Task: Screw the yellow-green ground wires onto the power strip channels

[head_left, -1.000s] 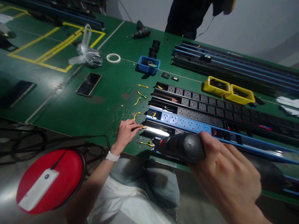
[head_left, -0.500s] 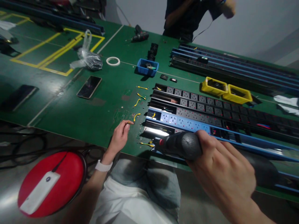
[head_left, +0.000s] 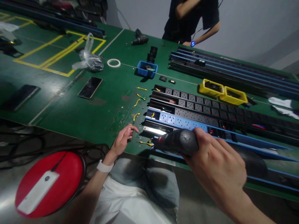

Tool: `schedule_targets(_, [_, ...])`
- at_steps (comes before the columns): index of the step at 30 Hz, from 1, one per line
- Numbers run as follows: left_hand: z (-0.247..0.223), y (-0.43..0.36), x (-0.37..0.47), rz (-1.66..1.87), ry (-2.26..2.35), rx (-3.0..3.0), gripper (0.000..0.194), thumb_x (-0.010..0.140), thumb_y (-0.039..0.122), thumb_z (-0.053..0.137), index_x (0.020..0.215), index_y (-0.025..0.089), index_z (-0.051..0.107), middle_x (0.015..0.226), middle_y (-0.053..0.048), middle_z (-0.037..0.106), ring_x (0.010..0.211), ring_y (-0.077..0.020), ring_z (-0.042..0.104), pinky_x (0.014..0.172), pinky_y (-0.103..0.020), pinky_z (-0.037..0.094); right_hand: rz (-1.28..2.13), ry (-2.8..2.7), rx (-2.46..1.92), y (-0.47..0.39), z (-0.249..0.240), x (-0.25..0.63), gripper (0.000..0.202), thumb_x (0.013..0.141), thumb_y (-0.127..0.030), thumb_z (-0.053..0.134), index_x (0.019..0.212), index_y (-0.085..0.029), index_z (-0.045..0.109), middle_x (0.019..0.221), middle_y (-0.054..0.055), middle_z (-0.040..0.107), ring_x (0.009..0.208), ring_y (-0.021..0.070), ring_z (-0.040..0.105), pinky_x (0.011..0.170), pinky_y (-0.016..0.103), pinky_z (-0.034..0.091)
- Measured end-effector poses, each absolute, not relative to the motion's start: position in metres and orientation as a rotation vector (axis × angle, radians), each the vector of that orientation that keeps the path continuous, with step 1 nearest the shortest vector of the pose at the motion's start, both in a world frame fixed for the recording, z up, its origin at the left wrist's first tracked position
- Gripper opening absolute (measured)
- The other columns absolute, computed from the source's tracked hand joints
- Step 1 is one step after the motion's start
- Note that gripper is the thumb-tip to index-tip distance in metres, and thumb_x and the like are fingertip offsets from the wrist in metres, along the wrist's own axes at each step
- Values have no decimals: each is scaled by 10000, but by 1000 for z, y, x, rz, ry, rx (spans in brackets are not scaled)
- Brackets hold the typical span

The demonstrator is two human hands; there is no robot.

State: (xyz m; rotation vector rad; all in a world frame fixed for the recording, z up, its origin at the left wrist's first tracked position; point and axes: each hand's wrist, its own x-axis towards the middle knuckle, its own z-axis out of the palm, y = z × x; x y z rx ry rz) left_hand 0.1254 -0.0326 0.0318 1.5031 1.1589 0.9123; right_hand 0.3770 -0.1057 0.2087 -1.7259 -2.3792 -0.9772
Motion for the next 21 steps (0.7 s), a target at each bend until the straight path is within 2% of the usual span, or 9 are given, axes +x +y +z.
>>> schedule_targets(3, [36, -34, 125, 1013, 1074, 1487, 487, 1008, 541, 305, 712, 190, 469, 706, -16, 425, 646, -138, 422, 612, -284, 370, -973, -2377, -1722, -105, 209, 377, 223, 876, -128, 501, 1097, -110, 513, 676, 4, 618, 626, 155, 541, 662, 271, 373])
schedule_targets(6, [37, -36, 124, 1082, 1044, 1548, 501, 991, 549, 343, 637, 198, 391, 662, -16, 371, 650, -155, 397, 629, -322, 345, -960, -2390, -1723, -105, 210, 377, 234, 874, -146, 524, 1104, -104, 515, 663, 2, 610, 628, 161, 545, 665, 276, 375])
schedule_targets(12, [36, -36, 127, 1054, 1012, 1537, 443, 987, 511, 396, 673, 199, 394, 693, -10, 348, 665, -156, 381, 631, -326, 312, -956, -2384, -1713, -105, 208, 377, 267, 853, -165, 573, 1107, -101, 519, 667, 2, 601, 640, 166, 551, 659, 281, 376])
schedule_targets(17, [31, -34, 132, 992, 1012, 1367, 463, 1010, 536, 237, 692, 208, 314, 707, -10, 301, 654, -156, 301, 621, -316, 307, -953, -2382, -1719, -104, 208, 378, 268, 850, -170, 574, 1104, -102, 519, 679, 4, 611, 635, 165, 545, 658, 282, 380])
schedule_targets(21, [29, -33, 131, 964, 1046, 1360, 480, 976, 587, 343, 682, 208, 323, 686, 0, 297, 646, -147, 298, 606, -299, 302, -961, -2387, -1719, -103, 209, 378, 251, 848, -167, 571, 1087, -107, 521, 672, 3, 609, 626, 162, 535, 649, 278, 378])
